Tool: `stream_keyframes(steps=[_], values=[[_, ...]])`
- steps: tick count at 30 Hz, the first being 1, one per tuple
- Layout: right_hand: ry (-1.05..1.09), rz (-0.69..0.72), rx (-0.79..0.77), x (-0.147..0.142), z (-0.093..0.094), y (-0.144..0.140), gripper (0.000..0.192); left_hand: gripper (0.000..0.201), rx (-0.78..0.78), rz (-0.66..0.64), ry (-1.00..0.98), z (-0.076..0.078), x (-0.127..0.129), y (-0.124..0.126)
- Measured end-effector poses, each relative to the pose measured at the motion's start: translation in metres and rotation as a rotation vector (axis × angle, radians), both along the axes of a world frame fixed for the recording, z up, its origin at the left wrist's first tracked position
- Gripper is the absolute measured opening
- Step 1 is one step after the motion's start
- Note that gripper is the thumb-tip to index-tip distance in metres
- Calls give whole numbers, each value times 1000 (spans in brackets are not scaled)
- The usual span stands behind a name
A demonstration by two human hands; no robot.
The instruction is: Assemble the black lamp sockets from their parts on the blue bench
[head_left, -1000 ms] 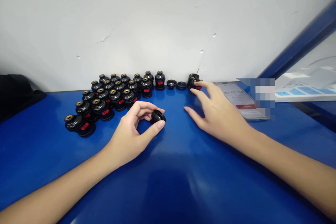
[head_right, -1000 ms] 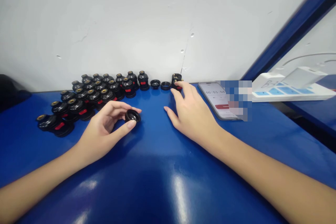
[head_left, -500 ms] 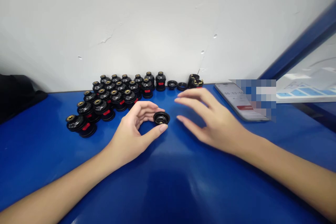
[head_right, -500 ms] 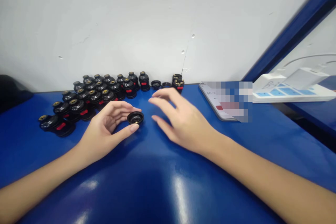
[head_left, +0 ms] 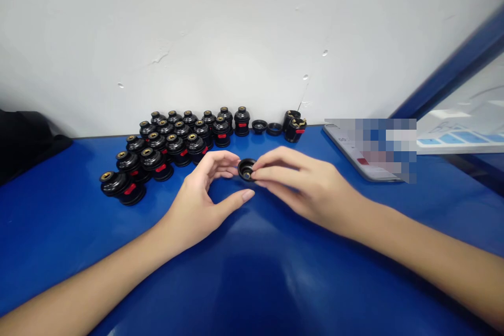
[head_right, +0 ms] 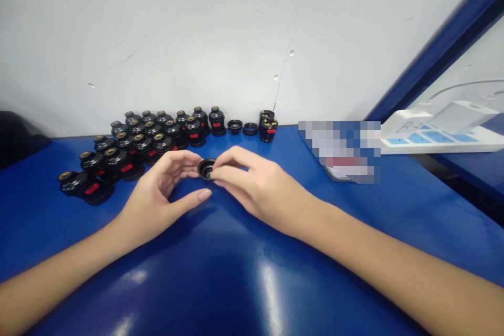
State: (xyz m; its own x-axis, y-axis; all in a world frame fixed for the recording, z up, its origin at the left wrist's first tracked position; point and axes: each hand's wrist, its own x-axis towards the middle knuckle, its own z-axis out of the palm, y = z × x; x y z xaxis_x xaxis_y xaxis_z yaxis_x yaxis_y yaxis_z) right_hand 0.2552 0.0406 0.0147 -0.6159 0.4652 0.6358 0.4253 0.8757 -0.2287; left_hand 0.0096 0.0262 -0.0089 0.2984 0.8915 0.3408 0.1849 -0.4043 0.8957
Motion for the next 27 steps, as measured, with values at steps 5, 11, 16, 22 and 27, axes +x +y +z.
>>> stream_keyframes(steps=[5,11,16,22,27], values=[[-75,-168,27,6,16,28,22,30,67,105,112,0,-3,1],[-142,-418,37,4,20,75,23,23,106,145,191,4,-4,-2],[-204,-539,7,-4,17,97,26,23,99,147,175,3,-5,-2],[-264,-528,-25,-7,13,105,28,22,104,138,169,1,-5,-1],[-294,-513,-31,-6,14,104,27,22,100,137,165,1,-5,-1]])
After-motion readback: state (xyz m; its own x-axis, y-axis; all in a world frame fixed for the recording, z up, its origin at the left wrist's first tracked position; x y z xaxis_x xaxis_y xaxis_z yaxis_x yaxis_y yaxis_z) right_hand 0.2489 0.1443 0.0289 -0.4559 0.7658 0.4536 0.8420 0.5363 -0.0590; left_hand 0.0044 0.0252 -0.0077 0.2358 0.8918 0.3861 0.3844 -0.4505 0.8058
